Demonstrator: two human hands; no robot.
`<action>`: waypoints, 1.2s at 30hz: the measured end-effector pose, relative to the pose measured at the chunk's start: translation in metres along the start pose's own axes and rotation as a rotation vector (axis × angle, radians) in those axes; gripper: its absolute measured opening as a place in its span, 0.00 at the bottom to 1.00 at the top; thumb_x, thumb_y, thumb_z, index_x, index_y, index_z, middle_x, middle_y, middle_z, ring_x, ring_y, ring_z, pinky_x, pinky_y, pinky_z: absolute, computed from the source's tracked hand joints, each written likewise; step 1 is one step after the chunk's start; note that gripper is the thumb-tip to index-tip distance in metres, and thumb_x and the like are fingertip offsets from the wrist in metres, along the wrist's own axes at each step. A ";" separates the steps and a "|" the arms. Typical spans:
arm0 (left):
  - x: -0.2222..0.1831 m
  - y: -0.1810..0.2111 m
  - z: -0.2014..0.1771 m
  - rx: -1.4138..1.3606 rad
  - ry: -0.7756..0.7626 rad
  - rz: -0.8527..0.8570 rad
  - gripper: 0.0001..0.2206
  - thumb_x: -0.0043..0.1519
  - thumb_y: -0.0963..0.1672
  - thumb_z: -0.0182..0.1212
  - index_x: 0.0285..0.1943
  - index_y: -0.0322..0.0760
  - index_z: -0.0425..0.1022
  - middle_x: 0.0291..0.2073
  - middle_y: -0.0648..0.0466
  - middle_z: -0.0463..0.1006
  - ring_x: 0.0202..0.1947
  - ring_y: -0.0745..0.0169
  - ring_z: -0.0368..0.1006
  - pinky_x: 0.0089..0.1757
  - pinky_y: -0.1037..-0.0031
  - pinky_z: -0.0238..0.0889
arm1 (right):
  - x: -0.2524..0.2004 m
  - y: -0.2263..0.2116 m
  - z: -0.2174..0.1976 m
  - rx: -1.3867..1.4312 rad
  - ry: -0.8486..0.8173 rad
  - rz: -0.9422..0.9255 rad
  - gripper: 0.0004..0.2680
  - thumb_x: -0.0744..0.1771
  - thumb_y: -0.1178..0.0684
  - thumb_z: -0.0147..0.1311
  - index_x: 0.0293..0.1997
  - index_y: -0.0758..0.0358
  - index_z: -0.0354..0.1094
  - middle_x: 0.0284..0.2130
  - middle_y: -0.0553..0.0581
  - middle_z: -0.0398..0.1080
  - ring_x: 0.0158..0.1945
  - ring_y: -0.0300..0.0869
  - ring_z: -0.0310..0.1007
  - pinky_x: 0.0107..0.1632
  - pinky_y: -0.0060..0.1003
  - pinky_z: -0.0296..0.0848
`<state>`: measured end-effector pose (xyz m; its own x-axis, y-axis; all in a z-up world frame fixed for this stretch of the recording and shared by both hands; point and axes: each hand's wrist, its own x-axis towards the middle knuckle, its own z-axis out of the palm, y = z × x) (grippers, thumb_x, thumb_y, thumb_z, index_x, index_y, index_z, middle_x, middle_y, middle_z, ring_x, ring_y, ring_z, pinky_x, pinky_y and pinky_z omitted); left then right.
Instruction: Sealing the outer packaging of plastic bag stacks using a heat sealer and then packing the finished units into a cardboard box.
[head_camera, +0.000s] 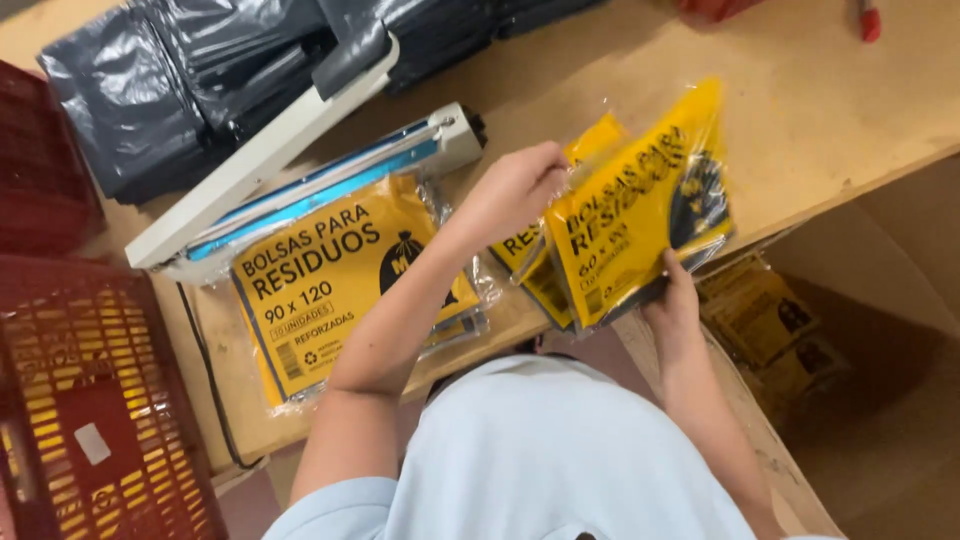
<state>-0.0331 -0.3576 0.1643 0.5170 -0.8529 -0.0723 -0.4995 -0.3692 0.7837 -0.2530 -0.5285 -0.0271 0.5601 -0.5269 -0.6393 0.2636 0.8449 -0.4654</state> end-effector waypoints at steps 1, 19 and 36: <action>0.000 -0.011 0.003 -0.059 0.047 0.002 0.07 0.66 0.46 0.51 0.46 0.43 0.71 0.39 0.47 0.78 0.47 0.39 0.75 0.46 0.51 0.69 | 0.003 0.004 0.001 -0.115 0.027 0.022 0.17 0.65 0.46 0.63 0.55 0.58 0.63 0.54 0.55 0.70 0.58 0.45 0.72 0.62 0.43 0.67; -0.023 0.044 -0.010 -0.351 0.142 0.239 0.05 0.66 0.44 0.51 0.45 0.40 0.70 0.35 0.43 0.76 0.42 0.40 0.76 0.45 0.54 0.69 | -0.009 -0.024 0.042 -0.362 0.044 -0.228 0.16 0.64 0.46 0.63 0.55 0.55 0.68 0.43 0.51 0.75 0.45 0.41 0.79 0.49 0.34 0.80; -0.020 -0.107 0.080 0.603 0.386 -0.435 0.21 0.58 0.52 0.65 0.54 0.38 0.74 0.49 0.44 0.75 0.49 0.38 0.76 0.45 0.42 0.70 | 0.030 0.012 -0.002 -1.169 0.293 -0.771 0.24 0.65 0.54 0.69 0.62 0.65 0.55 0.52 0.64 0.66 0.56 0.49 0.69 0.60 0.44 0.68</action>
<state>-0.0458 -0.3305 0.0326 0.8966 -0.4428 0.0098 -0.4296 -0.8640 0.2625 -0.2342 -0.5339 -0.0529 0.3596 -0.9325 -0.0329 -0.4450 -0.1404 -0.8845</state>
